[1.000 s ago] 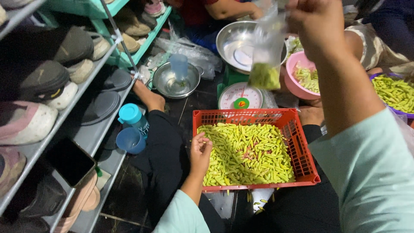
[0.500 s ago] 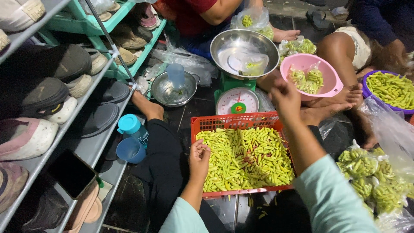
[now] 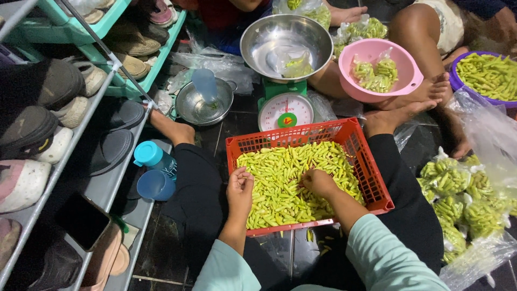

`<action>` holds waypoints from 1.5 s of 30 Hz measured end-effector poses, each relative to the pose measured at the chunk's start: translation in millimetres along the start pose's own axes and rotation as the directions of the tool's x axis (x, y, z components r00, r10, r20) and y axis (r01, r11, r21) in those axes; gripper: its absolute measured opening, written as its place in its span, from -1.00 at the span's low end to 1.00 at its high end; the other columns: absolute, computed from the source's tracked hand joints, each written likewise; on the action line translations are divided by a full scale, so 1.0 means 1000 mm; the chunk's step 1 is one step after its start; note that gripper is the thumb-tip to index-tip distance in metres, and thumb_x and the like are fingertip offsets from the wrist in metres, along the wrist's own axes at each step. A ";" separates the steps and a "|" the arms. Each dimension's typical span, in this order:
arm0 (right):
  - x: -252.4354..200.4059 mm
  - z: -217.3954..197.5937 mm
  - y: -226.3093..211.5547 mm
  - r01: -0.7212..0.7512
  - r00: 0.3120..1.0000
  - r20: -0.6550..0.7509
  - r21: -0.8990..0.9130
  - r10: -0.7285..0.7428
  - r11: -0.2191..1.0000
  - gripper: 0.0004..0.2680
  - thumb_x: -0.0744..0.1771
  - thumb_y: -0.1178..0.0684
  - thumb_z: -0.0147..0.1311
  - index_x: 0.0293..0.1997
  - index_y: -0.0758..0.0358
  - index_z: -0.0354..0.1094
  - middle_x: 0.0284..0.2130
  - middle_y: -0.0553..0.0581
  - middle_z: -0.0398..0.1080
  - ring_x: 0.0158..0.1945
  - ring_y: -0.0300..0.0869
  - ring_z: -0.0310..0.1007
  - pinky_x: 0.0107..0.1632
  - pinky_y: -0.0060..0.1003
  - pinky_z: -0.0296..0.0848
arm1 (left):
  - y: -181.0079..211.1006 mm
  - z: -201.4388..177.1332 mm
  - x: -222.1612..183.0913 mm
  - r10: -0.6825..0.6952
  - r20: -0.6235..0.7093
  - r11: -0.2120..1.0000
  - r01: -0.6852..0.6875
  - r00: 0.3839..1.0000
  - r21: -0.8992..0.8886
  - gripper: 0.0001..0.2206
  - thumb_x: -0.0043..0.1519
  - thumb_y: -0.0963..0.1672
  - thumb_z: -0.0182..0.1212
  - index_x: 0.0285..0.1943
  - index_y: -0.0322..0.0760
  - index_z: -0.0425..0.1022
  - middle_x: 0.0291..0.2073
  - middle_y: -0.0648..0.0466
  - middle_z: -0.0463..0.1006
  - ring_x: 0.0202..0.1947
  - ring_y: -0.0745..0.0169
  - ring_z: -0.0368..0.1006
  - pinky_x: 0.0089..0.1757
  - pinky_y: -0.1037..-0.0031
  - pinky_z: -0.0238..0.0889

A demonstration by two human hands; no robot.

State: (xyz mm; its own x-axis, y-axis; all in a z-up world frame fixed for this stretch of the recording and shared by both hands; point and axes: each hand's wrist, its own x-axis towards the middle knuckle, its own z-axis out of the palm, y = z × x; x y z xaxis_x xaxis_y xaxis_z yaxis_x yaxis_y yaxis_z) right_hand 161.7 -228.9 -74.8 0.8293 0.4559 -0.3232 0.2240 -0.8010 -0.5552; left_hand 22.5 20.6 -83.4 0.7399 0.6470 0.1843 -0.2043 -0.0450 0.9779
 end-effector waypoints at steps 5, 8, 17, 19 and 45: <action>-0.006 -0.010 -0.008 0.027 0.993 0.116 -0.051 -0.021 0.998 -0.79 0.34 0.01 0.13 -0.01 0.30 0.50 -0.18 0.34 0.55 -0.03 0.20 0.57 0.02 0.05 0.52 | 0.007 0.002 -0.001 -0.015 -0.007 1.000 0.015 1.000 0.026 -0.68 0.21 -0.26 0.26 0.16 -0.30 0.47 -0.26 0.07 0.50 -0.40 0.44 0.45 -0.35 0.66 0.35; -0.007 -0.010 -0.006 0.008 0.984 0.177 -0.101 0.010 0.995 -0.77 0.34 0.00 0.12 -0.01 0.33 0.49 -0.15 0.39 0.54 0.00 0.25 0.55 0.07 0.08 0.50 | 0.003 0.001 -0.001 -0.019 -0.003 0.999 0.019 1.000 0.029 -0.69 0.22 -0.25 0.26 0.16 -0.30 0.48 -0.26 0.07 0.50 -0.39 0.44 0.45 -0.34 0.66 0.35; 0.005 0.003 0.010 -0.008 0.966 0.255 -0.181 0.054 0.984 -0.75 0.31 -0.11 0.15 -0.08 0.25 0.52 -0.20 0.32 0.54 -0.04 0.19 0.56 0.01 0.02 0.51 | 0.010 0.001 -0.003 -0.033 0.006 0.999 0.033 0.999 0.015 -0.70 0.22 -0.26 0.24 0.14 -0.29 0.50 -0.29 0.09 0.51 -0.39 0.45 0.44 -0.34 0.67 0.36; 0.003 0.002 0.009 -0.011 0.965 0.255 -0.177 0.057 0.984 -0.75 0.31 -0.11 0.16 -0.09 0.24 0.53 -0.20 0.32 0.54 -0.03 0.19 0.56 0.01 0.02 0.51 | 0.012 0.002 -0.003 -0.034 0.012 0.999 0.034 0.999 0.008 -0.71 0.22 -0.26 0.24 0.14 -0.29 0.50 -0.30 0.10 0.50 -0.40 0.47 0.43 -0.35 0.67 0.35; 0.009 0.006 0.015 -0.018 0.962 0.265 -0.181 0.067 0.983 -0.77 0.31 -0.12 0.14 -0.10 0.20 0.51 -0.25 0.30 0.53 -0.07 0.18 0.56 -0.02 0.00 0.51 | 0.013 0.001 -0.003 -0.041 0.025 0.999 0.040 0.999 0.014 -0.71 0.21 -0.28 0.23 0.12 -0.30 0.51 -0.31 0.10 0.52 -0.40 0.47 0.41 -0.33 0.65 0.31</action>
State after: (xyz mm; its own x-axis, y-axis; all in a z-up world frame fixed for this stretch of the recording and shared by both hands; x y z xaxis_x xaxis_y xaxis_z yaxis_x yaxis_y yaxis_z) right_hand 169.2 -234.5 -90.1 0.6766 0.4882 -0.5513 0.2980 -0.8661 -0.4012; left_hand 18.0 17.2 -71.1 0.7635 0.6289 0.1468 -0.1652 -0.0295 0.9858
